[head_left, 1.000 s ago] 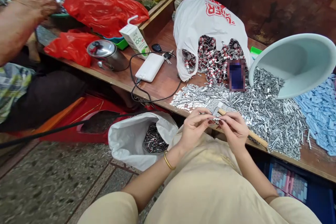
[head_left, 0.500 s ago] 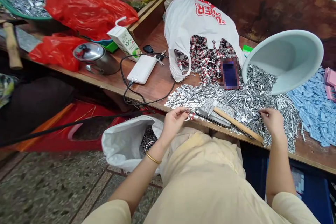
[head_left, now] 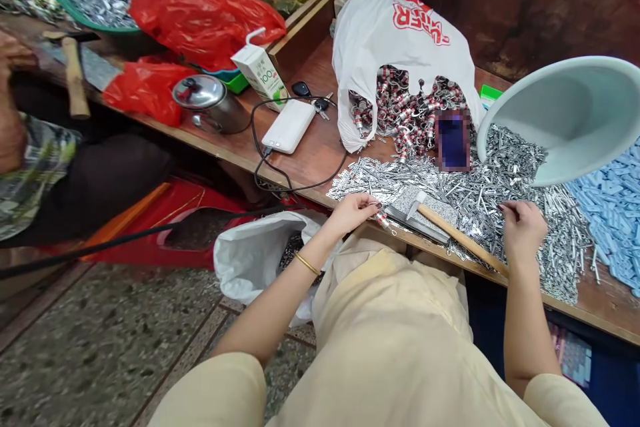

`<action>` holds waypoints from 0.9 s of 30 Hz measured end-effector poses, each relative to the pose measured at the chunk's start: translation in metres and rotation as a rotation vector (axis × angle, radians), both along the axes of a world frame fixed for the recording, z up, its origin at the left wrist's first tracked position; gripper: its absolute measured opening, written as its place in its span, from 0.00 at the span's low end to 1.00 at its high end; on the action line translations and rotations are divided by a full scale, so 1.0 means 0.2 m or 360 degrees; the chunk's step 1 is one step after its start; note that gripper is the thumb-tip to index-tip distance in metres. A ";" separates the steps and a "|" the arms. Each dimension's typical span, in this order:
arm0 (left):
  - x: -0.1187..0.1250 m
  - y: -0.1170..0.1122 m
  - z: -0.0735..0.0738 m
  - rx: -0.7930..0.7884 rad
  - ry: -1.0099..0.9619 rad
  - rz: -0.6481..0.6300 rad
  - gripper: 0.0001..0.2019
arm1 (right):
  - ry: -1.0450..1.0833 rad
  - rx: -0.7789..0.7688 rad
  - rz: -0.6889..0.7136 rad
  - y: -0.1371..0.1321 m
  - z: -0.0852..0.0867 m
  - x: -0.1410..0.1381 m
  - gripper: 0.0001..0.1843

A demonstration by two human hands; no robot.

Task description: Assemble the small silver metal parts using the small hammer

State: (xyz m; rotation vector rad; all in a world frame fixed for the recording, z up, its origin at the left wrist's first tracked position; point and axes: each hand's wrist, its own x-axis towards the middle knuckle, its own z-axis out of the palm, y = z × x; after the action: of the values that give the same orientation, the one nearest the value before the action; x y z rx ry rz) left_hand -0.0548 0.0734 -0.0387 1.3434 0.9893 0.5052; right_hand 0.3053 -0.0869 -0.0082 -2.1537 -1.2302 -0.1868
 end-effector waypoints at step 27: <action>0.06 0.13 -0.02 0.0153 0.0290 -0.0324 0.07 | 0.1961 -0.0260 0.1152 0.35 0.13 -0.64 0.15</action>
State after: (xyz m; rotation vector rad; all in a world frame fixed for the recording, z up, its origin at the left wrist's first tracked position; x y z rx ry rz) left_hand -0.0429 0.0990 -0.0421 1.5791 0.9719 0.2822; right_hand 0.1777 -0.0169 0.0188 -1.2895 -1.0995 1.3508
